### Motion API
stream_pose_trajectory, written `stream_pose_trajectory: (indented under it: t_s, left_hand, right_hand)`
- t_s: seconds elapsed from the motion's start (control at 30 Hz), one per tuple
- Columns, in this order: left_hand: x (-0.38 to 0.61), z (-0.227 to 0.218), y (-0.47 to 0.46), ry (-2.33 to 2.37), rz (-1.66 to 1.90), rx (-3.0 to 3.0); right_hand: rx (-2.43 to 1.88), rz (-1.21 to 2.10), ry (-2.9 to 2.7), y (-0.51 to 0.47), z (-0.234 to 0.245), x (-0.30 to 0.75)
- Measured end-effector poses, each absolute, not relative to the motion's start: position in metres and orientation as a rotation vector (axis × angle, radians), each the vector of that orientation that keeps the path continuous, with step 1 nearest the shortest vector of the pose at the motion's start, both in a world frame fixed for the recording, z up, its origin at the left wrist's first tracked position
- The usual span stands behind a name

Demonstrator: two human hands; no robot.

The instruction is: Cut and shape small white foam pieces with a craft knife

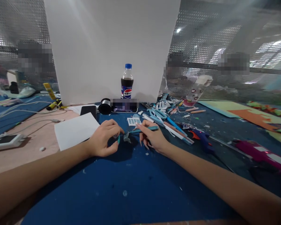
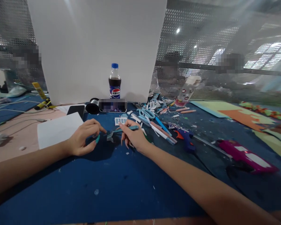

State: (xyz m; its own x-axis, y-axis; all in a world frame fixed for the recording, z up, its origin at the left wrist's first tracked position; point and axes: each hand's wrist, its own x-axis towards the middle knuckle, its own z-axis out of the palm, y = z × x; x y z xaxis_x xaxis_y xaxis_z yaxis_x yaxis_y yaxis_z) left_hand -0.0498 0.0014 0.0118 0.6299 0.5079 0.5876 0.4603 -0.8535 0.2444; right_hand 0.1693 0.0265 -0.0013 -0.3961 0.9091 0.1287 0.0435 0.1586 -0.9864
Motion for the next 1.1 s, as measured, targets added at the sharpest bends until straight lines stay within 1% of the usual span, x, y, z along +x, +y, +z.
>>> stream_pose_trajectory:
  t_s: [0.7, 1.1]
  left_hand:
    - [-0.0479, 0.01, 0.0025, 0.838, 1.007, 2.774]
    - [-0.0477, 0.0104, 0.0023, 0.843, 1.003, 2.787]
  right_hand:
    - [-0.909, 1.343, -1.653, 0.0325, -0.0099, 0.1703]
    - [-0.931, 1.342, -1.668, 0.0297, -0.0043, 0.1703]
